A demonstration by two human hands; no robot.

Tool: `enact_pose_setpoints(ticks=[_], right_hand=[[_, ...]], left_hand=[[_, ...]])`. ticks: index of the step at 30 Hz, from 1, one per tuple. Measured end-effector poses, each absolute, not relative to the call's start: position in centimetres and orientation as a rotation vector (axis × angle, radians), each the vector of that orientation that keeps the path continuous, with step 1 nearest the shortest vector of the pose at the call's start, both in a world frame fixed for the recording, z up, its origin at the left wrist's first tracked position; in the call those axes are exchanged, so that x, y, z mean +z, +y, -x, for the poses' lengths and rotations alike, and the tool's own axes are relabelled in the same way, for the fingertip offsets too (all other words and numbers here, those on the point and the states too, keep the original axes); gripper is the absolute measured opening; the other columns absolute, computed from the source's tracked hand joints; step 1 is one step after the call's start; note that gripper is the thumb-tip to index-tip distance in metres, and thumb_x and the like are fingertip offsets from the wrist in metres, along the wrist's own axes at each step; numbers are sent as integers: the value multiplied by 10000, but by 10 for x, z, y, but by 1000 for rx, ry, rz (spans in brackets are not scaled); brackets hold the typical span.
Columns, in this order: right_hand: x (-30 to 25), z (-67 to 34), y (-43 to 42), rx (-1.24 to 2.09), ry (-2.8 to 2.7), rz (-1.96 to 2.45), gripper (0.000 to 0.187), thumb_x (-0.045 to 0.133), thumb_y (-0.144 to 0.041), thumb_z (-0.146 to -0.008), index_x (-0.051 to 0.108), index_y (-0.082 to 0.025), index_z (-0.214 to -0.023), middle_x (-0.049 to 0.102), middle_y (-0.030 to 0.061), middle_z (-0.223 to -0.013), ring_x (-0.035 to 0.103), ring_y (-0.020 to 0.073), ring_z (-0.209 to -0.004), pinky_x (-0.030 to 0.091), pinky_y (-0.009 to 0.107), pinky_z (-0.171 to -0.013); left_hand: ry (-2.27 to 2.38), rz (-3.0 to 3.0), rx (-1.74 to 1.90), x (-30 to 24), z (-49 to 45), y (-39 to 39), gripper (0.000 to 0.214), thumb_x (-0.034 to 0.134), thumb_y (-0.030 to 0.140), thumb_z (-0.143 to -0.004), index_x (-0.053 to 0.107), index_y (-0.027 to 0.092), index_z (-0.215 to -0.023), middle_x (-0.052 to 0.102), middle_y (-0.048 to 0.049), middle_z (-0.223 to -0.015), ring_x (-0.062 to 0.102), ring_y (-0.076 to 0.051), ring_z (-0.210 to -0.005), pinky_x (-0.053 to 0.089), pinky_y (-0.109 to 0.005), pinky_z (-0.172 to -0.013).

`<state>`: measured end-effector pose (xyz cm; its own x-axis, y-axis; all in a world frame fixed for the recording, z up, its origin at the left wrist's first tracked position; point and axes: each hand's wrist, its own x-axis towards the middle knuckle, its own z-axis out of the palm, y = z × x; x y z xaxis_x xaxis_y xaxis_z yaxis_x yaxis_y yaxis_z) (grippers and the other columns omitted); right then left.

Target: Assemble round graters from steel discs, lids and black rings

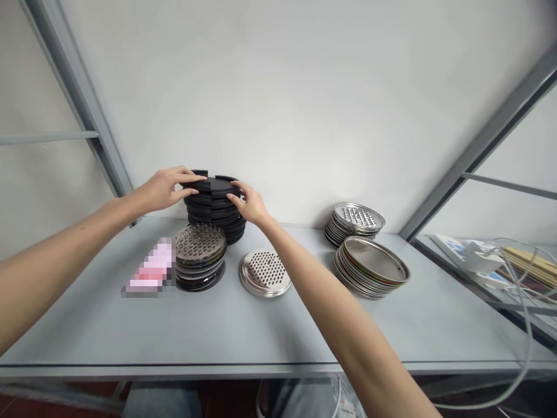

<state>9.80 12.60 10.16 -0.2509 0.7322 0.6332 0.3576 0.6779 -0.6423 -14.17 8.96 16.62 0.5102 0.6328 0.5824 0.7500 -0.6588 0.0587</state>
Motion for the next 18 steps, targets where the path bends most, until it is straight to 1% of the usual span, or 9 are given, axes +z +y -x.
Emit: enact_pose_setpoints(ticks=[5,9,14,18], right_hand=[[104,-100,123,419,-1895,877,375,569,-293,-864,534,-203,-1226,586,69,-1252,546,212,-1163,439,392,-1004],[106,-100,119,346,-1924,889,361,551,-300,-873,537,-206,-1221,579,71,-1274,527,210,-1193,402,389,-1038],[106,-98,119,353,-1930,920,386,538,-306,-878,520,-191,-1246,572,82,-1290,529,214,-1189,413,382,-1026],[103,-96,123,325,-1940,908,394,519,-324,-888,512,-202,-1262,566,73,-1301,523,209,-1201,401,388,-1041]], left_hand=[[-1296,2552,-1019,166,144,89,539,577,649,-750,687,253,-1099,650,-64,-1123,597,-245,-1032,439,-353,-926],[-1336,2562,-1059,167,143,89,543,615,656,-708,704,260,-1068,652,-59,-1136,600,-247,-1027,445,-346,-910],[-1360,2566,-1036,167,133,90,487,632,600,-732,697,265,-1080,656,-60,-1141,611,-238,-988,459,-344,-870],[-1337,2552,-1056,163,128,89,412,606,541,-782,701,254,-1062,670,-57,-1119,607,-244,-1022,461,-342,-873]])
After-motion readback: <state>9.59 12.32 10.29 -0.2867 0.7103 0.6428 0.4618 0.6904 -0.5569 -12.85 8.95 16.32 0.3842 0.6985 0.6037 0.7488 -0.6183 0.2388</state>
